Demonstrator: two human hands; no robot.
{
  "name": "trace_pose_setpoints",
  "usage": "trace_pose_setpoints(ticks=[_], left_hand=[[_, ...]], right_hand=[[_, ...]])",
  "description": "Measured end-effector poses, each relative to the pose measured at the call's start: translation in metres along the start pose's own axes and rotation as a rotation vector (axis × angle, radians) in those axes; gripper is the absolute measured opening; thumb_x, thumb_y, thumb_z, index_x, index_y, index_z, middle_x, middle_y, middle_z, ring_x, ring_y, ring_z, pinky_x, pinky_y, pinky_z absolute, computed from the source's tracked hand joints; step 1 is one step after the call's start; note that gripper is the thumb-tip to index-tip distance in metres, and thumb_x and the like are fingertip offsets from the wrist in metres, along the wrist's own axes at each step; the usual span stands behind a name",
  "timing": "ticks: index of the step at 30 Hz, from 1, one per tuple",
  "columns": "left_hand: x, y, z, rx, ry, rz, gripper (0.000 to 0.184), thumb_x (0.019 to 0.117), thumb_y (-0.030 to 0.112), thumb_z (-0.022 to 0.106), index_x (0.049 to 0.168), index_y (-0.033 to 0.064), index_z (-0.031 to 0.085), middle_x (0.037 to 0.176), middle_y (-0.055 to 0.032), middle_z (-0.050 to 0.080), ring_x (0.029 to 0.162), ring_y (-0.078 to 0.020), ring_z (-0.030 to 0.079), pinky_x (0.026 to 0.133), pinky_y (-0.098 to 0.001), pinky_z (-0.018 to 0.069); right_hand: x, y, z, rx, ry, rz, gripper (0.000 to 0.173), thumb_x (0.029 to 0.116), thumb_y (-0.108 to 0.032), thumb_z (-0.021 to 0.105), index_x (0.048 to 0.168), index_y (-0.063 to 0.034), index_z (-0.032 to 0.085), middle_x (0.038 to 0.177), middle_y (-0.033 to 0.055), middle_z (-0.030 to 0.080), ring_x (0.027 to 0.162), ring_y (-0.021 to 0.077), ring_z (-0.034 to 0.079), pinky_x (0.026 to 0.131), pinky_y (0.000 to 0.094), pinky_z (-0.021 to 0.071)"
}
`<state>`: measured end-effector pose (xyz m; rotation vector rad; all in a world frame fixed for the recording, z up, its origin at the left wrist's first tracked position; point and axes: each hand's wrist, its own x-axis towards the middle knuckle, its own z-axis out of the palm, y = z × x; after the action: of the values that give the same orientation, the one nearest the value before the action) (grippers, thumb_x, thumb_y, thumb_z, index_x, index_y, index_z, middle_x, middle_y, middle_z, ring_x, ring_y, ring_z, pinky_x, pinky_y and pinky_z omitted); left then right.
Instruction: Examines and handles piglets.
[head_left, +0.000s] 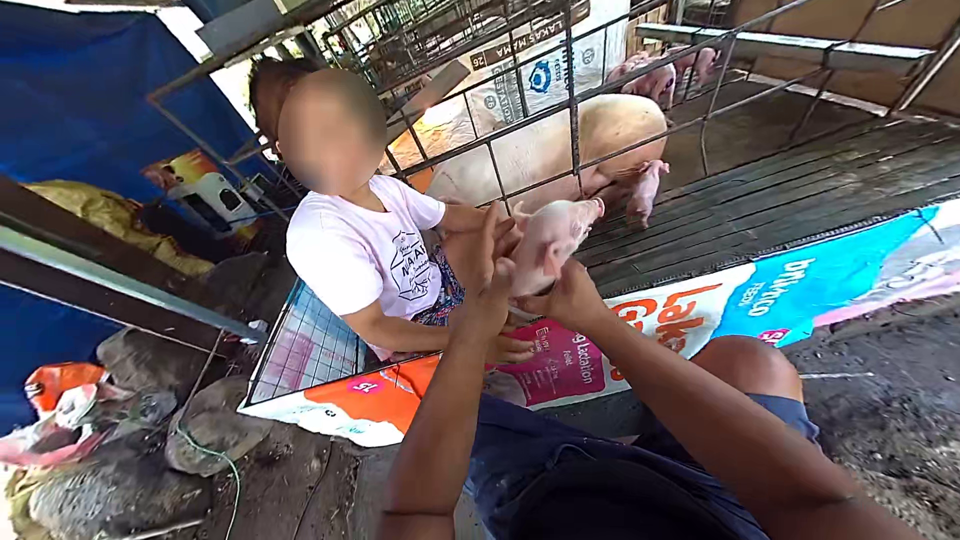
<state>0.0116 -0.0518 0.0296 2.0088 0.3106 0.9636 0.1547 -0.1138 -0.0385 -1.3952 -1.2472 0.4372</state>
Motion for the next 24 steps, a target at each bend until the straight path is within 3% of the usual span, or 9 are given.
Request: trace_pose_setpoints(ticks=[2, 3, 5, 8, 10, 14, 16, 20, 24], left_hand=[[0.003, 0.010, -0.001, 0.234, 0.000, -0.034, 0.096, 0.0884, 0.078, 0.051, 0.157, 0.0120, 0.039, 0.153, -0.0063, 0.049, 0.132, -0.0154, 0.053, 0.107, -0.0397, 0.0493], [0.004, 0.014, 0.000, 0.342, -0.001, -0.044, 0.087, 0.0850, 0.069, 0.067, 0.150, 0.0130, 0.051, 0.150, -0.0058, 0.052, 0.133, -0.0168, 0.053, 0.108, -0.0418, 0.0490], [0.001, 0.019, 0.002, 0.516, 0.037, -0.060, 0.080, 0.0746, 0.053, 0.086, 0.140, 0.0142, 0.061, 0.138, -0.0049, 0.059, 0.125, -0.0165, 0.058, 0.103, -0.0410, 0.0533], [-0.013, 0.020, -0.001, 0.597, 0.113, -0.111, 0.069, 0.0732, 0.035, 0.091, 0.132, 0.0104, 0.065, 0.125, -0.0069, 0.066, 0.112, -0.0167, 0.065, 0.096, -0.0407, 0.0565], [-0.023, 0.015, -0.006, 0.568, 0.182, -0.152, 0.064, 0.0734, 0.028, 0.091, 0.129, 0.0092, 0.065, 0.118, -0.0076, 0.069, 0.105, -0.0162, 0.068, 0.092, -0.0410, 0.0584], [-0.035, 0.003, -0.013, 0.532, 0.318, -0.104, 0.062, 0.0706, 0.021, 0.092, 0.126, 0.0075, 0.066, 0.116, -0.0067, 0.070, 0.104, -0.0135, 0.069, 0.091, -0.0360, 0.0590], [-0.042, -0.004, -0.016, 0.510, 0.355, -0.074, 0.062, 0.0713, 0.022, 0.092, 0.125, 0.0057, 0.066, 0.117, -0.0080, 0.070, 0.105, -0.0141, 0.069, 0.092, -0.0357, 0.0589], [-0.049, -0.013, -0.022, 0.408, 0.478, -0.017, 0.060, 0.0707, 0.018, 0.092, 0.122, 0.0028, 0.065, 0.110, -0.0045, 0.071, 0.098, -0.0097, 0.070, 0.087, -0.0311, 0.0604], [-0.056, -0.016, -0.046, 0.357, 0.635, -0.007, 0.063, 0.0683, 0.012, 0.092, 0.124, -0.0004, 0.064, 0.111, -0.0044, 0.073, 0.101, -0.0096, 0.070, 0.091, -0.0322, 0.0605]], right_hand=[[-0.001, 0.003, 0.011, -0.145, 0.015, -0.129, 0.062, 0.0680, -0.047, 0.087, 0.107, -0.0019, 0.072, 0.099, 0.0142, 0.073, 0.101, 0.0305, 0.069, 0.102, 0.0626, 0.0449], [-0.002, 0.004, 0.017, -0.190, 0.055, -0.214, 0.059, 0.0704, -0.049, 0.085, 0.104, -0.0019, 0.073, 0.099, 0.0162, 0.074, 0.101, 0.0334, 0.069, 0.100, 0.0656, 0.0446], [-0.003, 0.002, 0.028, -0.211, 0.103, -0.288, 0.055, 0.0764, -0.050, 0.081, 0.107, -0.0045, 0.073, 0.104, 0.0164, 0.074, 0.107, 0.0338, 0.068, 0.101, 0.0648, 0.0448], [-0.001, -0.002, 0.036, -0.238, 0.033, -0.299, 0.053, 0.0762, -0.047, 0.081, 0.107, -0.0046, 0.072, 0.102, 0.0159, 0.073, 0.105, 0.0331, 0.068, 0.101, 0.0630, 0.0447], [0.000, -0.001, 0.041, -0.280, -0.006, -0.365, 0.049, 0.0721, -0.046, 0.083, 0.100, -0.0060, 0.074, 0.095, 0.0121, 0.075, 0.096, 0.0289, 0.071, 0.100, 0.0608, 0.0437], [0.007, -0.008, 0.042, -0.363, -0.108, -0.398, 0.053, 0.0696, -0.052, 0.082, 0.100, -0.0080, 0.074, 0.092, 0.0089, 0.075, 0.093, 0.0252, 0.071, 0.104, 0.0605, 0.0405], [0.007, -0.010, 0.045, -0.384, -0.191, -0.358, 0.056, 0.0697, -0.052, 0.084, 0.104, -0.0088, 0.074, 0.097, 0.0088, 0.075, 0.096, 0.0254, 0.070, 0.108, 0.0609, 0.0372], [0.012, -0.007, 0.054, -0.424, -0.184, -0.408, 0.071, 0.0646, -0.057, 0.084, 0.115, -0.0091, 0.069, 0.104, 0.0082, 0.073, 0.097, 0.0258, 0.070, 0.098, 0.0629, 0.0415], [0.009, -0.028, 0.057, -0.392, -0.313, -0.298, 0.087, 0.0723, -0.053, 0.086, 0.145, -0.0144, 0.057, 0.121, 0.0110, 0.072, 0.116, 0.0330, 0.065, 0.110, 0.0674, 0.0346]])
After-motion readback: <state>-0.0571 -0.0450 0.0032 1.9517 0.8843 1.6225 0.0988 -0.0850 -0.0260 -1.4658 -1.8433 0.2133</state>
